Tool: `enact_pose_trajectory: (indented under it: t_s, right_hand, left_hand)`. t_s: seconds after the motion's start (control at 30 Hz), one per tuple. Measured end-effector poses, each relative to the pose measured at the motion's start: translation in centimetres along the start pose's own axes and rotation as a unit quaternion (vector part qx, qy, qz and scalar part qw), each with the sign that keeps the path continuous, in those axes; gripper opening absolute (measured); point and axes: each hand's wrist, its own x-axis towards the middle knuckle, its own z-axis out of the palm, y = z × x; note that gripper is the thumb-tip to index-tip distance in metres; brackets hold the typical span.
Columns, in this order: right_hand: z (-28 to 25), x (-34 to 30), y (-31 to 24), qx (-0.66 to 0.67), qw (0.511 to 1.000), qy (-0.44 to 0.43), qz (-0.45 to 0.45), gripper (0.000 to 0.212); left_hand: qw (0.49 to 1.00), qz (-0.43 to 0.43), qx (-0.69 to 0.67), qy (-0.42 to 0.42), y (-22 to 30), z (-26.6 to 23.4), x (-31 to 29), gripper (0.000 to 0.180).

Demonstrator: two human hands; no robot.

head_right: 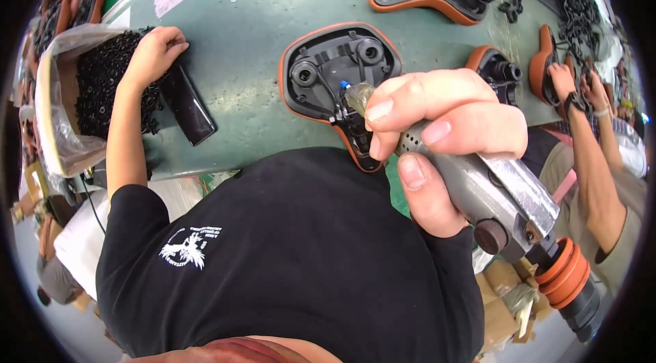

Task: Assembling bicycle seats by attaching components with an electric screwdriver.

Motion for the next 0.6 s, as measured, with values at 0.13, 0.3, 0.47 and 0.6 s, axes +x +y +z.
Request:
enact_pose_trajectory:
  t_s: [0.13,0.3,0.47,0.6]
  right_hand:
    - [-0.5,-0.8,-0.5,-0.014,1.000,0.011,0.009,0.033]
    - [-1.2,-1.1,-0.6,-0.015,1.000,-0.004,0.009,0.033]
    - [-1.2,-1.1,-1.6,0.018,0.999,0.029,-0.007,0.037]
    - [-0.6,-1.2,-2.6,0.062,0.995,0.057,-0.050,0.032]
  left_hand:
    - [1.000,-0.001,0.023,0.018,1.3,1.0,-0.9,0.019]
    - [0.999,0.030,-0.026,0.008,0.2,1.5,-2.2,0.017]
    - [0.885,0.064,-0.431,0.167,6.9,4.1,-1.3,0.004]
    - [0.657,0.121,-0.743,-0.039,19.7,4.0,-1.9,0.018]
